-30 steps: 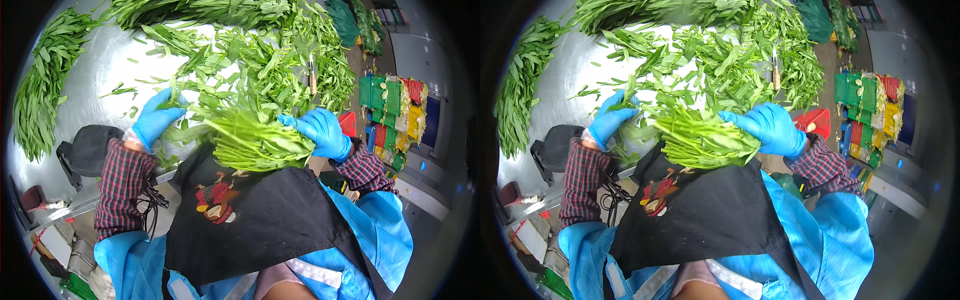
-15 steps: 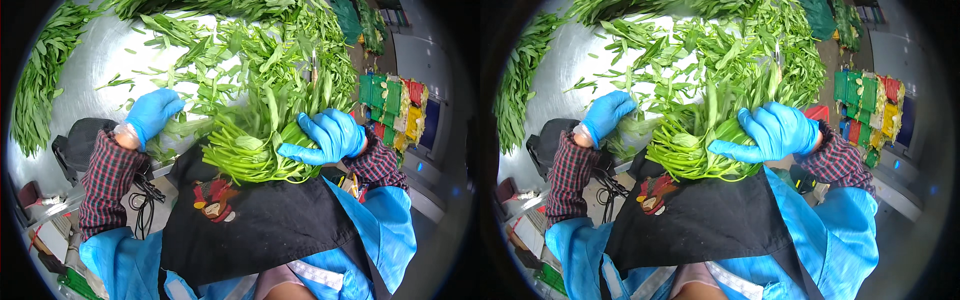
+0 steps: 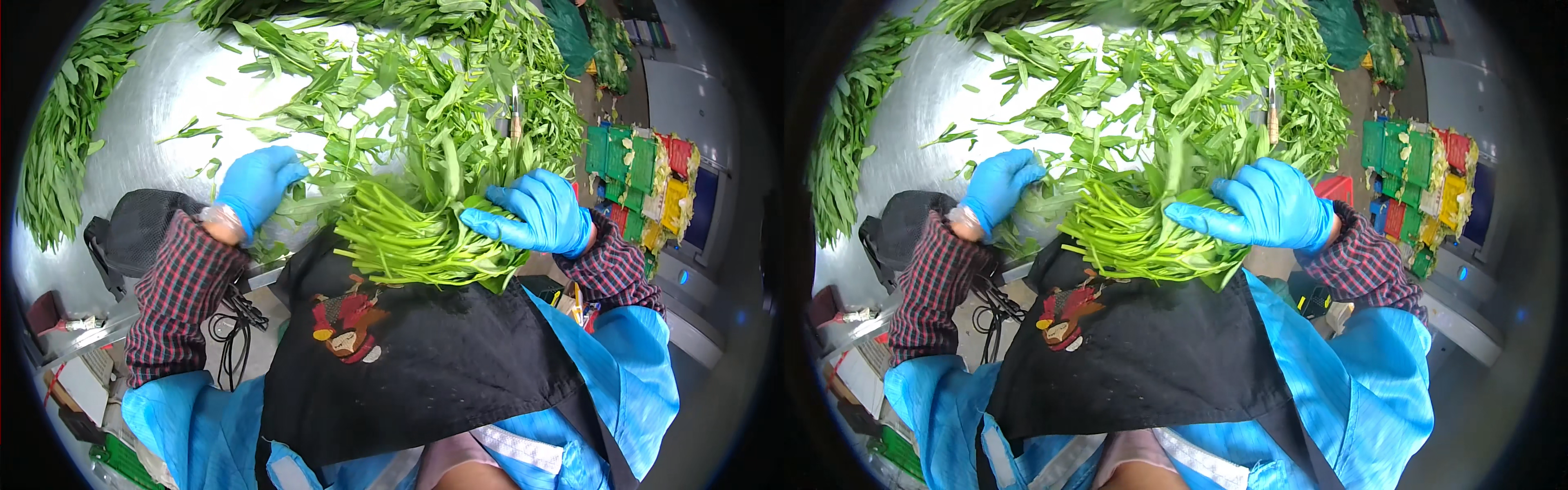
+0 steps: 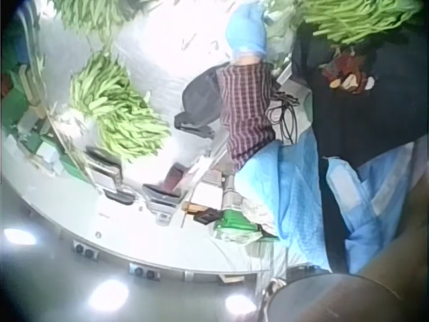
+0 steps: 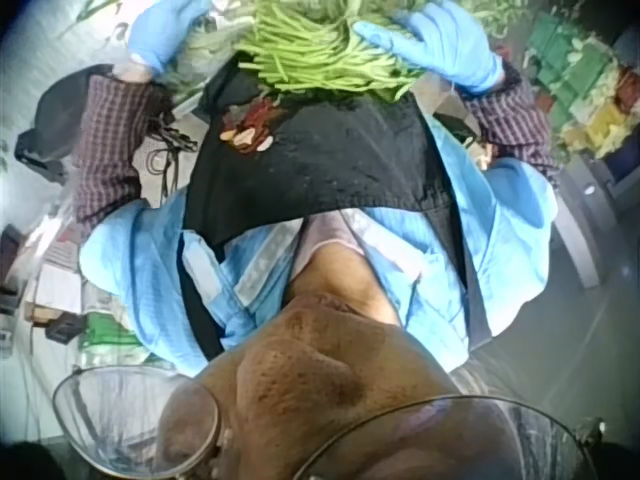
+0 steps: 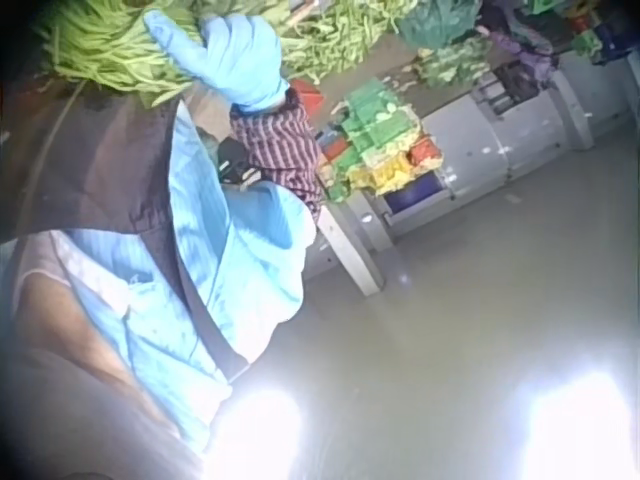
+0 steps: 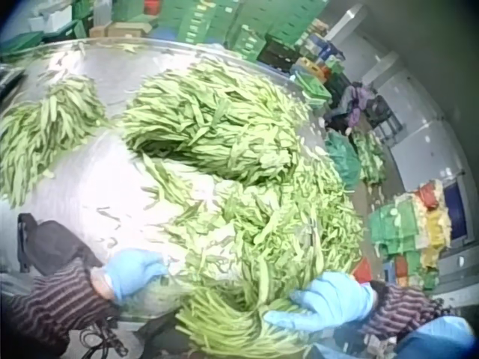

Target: Sorting leafy greens into bunches on a processing table.

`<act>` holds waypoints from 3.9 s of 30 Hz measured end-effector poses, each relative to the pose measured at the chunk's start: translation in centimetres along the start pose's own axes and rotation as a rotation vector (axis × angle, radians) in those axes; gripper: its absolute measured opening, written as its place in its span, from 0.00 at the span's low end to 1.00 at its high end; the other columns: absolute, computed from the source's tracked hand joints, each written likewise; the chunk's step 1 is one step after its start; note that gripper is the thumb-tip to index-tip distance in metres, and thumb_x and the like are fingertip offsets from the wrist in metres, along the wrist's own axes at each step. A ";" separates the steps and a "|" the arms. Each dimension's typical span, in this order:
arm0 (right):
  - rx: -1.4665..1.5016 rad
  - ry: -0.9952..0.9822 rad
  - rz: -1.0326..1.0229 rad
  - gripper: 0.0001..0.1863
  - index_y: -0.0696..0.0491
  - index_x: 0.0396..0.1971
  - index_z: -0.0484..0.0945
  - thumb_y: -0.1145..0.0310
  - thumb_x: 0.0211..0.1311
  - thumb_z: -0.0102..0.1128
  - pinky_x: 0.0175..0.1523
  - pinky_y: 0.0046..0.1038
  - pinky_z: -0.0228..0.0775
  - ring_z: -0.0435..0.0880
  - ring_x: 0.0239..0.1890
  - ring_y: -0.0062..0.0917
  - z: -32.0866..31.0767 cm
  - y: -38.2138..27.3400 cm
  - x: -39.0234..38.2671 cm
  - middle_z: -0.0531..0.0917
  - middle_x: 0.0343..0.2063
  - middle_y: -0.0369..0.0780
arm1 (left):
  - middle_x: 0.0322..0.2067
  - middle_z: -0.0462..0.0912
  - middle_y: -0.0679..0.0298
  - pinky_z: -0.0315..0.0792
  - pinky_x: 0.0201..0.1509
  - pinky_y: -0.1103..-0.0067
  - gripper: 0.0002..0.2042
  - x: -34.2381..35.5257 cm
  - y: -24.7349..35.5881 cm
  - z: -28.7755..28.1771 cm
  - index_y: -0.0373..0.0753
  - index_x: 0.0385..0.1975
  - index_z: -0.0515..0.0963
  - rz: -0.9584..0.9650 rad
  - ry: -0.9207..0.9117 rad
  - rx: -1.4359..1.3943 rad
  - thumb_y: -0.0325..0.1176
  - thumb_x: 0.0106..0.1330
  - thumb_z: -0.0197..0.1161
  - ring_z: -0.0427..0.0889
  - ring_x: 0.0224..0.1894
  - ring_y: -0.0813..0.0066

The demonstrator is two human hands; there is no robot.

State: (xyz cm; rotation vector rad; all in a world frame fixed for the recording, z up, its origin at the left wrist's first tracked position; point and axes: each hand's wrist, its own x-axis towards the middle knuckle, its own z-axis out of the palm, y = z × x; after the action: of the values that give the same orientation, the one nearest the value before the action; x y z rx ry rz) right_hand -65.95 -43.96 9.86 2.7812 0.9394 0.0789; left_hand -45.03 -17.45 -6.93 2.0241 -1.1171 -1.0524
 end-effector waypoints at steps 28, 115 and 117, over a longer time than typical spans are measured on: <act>2.368 -0.080 1.819 0.12 0.54 0.39 0.80 0.64 0.58 0.59 0.37 0.24 0.76 0.82 0.28 0.20 5.8 -3.9 -4.8 0.84 0.30 0.35 | 0.23 0.80 0.53 0.73 0.30 0.63 0.24 2.9 11.9 4.1 0.39 0.36 0.71 0.110 0.308 0.139 0.56 0.58 0.61 0.80 0.27 0.50; 3.034 0.481 1.401 0.22 0.63 0.48 0.76 0.68 0.53 0.57 0.45 0.41 0.80 0.85 0.36 0.39 9.0 -9.7 -9.2 0.83 0.39 0.51 | 0.32 0.81 0.49 0.73 0.40 0.67 0.14 4.1 7.2 1.4 0.37 0.42 0.74 0.155 0.399 0.056 0.41 0.65 0.58 0.81 0.37 0.53; 3.016 0.441 1.372 0.21 0.63 0.47 0.76 0.69 0.54 0.57 0.44 0.40 0.80 0.85 0.36 0.39 9.4 -9.7 -9.4 0.83 0.39 0.51 | 0.30 0.80 0.49 0.73 0.39 0.67 0.13 4.8 3.3 0.3 0.37 0.41 0.74 0.119 0.557 -0.031 0.41 0.65 0.58 0.81 0.34 0.54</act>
State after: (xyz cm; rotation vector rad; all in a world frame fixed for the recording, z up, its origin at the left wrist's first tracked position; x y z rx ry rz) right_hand -78.12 -43.78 -1.21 -0.2555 0.7824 0.2539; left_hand -45.03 -23.30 -6.20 2.0163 -0.8973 -0.3971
